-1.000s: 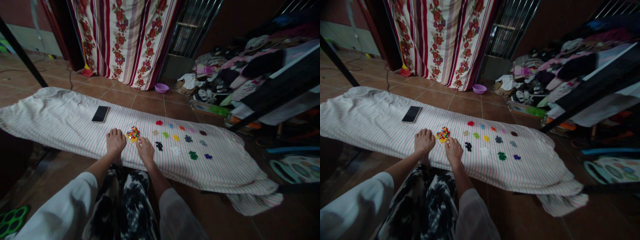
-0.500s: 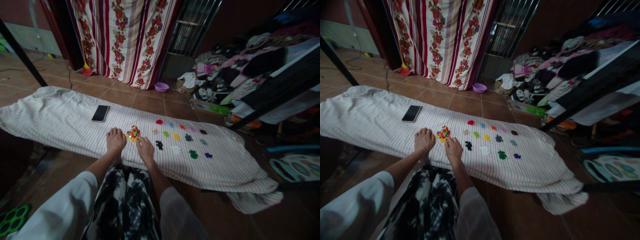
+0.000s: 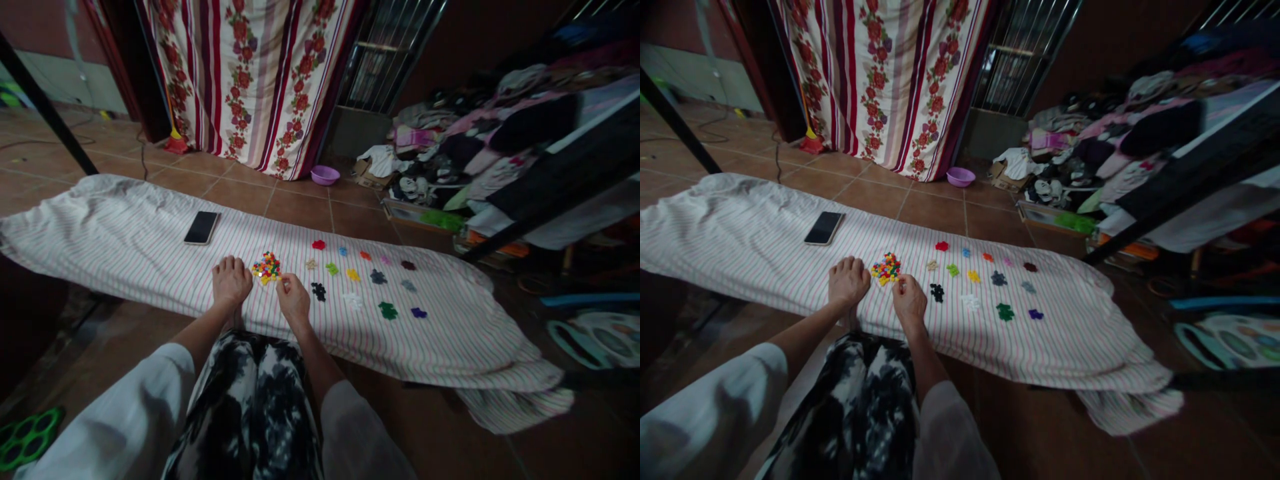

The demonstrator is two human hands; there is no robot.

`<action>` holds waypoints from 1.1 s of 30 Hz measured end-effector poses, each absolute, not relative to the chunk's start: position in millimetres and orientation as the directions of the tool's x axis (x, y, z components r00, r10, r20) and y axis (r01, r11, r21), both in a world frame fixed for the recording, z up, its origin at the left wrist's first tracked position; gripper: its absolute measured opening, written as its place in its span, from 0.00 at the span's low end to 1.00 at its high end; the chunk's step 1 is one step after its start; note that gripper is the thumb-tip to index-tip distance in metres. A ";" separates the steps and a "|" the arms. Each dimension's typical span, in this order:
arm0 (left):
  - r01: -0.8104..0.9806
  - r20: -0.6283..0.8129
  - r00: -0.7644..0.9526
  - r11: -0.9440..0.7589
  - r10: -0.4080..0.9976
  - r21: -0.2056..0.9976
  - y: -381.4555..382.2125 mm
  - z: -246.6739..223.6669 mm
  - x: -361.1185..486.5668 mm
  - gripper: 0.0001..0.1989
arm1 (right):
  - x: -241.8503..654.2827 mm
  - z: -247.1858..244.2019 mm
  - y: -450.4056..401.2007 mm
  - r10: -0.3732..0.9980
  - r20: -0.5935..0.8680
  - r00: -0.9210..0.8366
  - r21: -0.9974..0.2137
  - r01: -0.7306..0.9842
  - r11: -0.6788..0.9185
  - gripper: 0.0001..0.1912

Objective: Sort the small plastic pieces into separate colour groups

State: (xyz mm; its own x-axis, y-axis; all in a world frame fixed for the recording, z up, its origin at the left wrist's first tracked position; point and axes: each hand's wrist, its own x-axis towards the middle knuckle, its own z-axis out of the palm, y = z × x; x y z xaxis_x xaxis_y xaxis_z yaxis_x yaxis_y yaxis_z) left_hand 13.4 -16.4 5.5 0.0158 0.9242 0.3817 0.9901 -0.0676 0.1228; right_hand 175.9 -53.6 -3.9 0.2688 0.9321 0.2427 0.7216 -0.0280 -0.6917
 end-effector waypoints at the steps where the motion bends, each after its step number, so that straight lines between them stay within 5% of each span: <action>1: 0.991 0.380 0.013 -0.063 0.925 0.119 -16.4 5.9 13.4 0.14 | 176.3 -4.0 -53.6 0.929 0.246 0.275 -0.698 0.716 -0.027 0.12; 21: 0.997 0.357 0.023 -0.048 0.934 0.062 -18.0 10.9 14.7 0.14 | 182.6 1.3 -60.1 0.927 0.276 0.255 -0.757 0.652 0.047 0.18; 33: 0.996 0.345 0.012 -0.041 0.939 0.078 -19.5 14.5 15.9 0.14 | 237.5 3.0 -43.3 0.873 0.301 0.384 -0.903 0.409 0.132 0.14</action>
